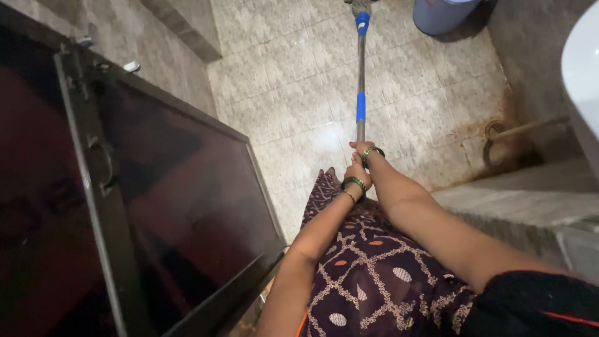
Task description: The person mops a tiled bathroom floor using a string mop with a blue handle. They move the mop back and forth across the floor, cleaning the area near a glass shower door, a red plastic stool, and a white sink.
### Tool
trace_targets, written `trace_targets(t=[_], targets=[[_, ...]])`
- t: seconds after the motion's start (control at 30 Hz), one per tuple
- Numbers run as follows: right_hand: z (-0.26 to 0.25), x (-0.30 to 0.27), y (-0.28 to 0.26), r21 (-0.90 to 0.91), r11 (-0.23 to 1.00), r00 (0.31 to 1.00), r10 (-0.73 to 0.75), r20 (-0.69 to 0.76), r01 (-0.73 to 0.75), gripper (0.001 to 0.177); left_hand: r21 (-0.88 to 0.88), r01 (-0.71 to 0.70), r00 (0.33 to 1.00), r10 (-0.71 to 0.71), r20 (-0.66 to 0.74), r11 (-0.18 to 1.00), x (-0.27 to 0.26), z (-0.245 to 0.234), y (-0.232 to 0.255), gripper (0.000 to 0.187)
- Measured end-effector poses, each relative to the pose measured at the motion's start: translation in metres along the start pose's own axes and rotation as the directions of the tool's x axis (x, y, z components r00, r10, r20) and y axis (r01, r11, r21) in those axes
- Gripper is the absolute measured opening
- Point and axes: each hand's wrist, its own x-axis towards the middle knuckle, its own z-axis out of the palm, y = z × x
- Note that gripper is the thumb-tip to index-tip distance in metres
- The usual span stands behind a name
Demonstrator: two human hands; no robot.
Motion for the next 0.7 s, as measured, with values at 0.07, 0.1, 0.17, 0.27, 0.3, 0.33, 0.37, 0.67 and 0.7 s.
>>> trace_targets(t=[0.07,0.1,0.17,0.27,0.3,0.33,0.37,0.67,0.7], targets=[[0.009,-0.012,0.014,0.047,0.999,1.0,-0.025,0.002,0.025,0.041,0.022,0.019,1.0,-0.019,0.008,1.0,-0.013,0.001,-0.012,0.102],[0.013,-0.019,0.024,0.068,0.997,0.999,-0.036,0.004,0.035,0.041,0.031,0.031,0.999,-0.032,0.012,0.999,-0.021,0.005,-0.02,0.101],[0.023,-0.036,0.053,0.098,0.995,1.0,-0.015,0.004,0.014,0.039,0.034,-0.015,0.999,0.016,-0.03,0.999,-0.04,0.016,-0.046,0.101],[0.038,-0.063,0.099,0.111,0.994,1.0,0.008,0.015,-0.01,0.038,0.033,-0.043,0.998,0.045,-0.041,0.999,-0.073,0.031,-0.089,0.099],[0.042,-0.071,0.119,0.111,0.994,1.0,0.022,0.019,-0.024,0.037,0.031,-0.043,0.999,0.044,-0.03,0.999,-0.089,0.038,-0.103,0.098],[0.045,-0.079,0.138,0.097,0.995,1.0,0.024,0.016,-0.025,0.038,0.047,-0.037,0.999,0.038,-0.02,0.998,-0.104,0.042,-0.114,0.098],[0.046,-0.088,0.157,0.086,0.996,1.0,0.028,0.011,-0.028,0.038,0.063,-0.032,0.999,0.033,-0.006,0.997,-0.122,0.044,-0.123,0.097],[0.06,-0.124,0.215,-0.043,0.999,1.0,0.027,0.003,-0.027,0.046,0.13,-0.054,0.999,0.054,0.005,0.99,-0.221,0.021,-0.139,0.096],[0.059,-0.125,0.215,-0.07,0.997,1.0,0.017,0.005,-0.017,0.047,0.13,-0.052,0.999,0.051,0.014,0.99,-0.222,0.021,-0.14,0.098]])
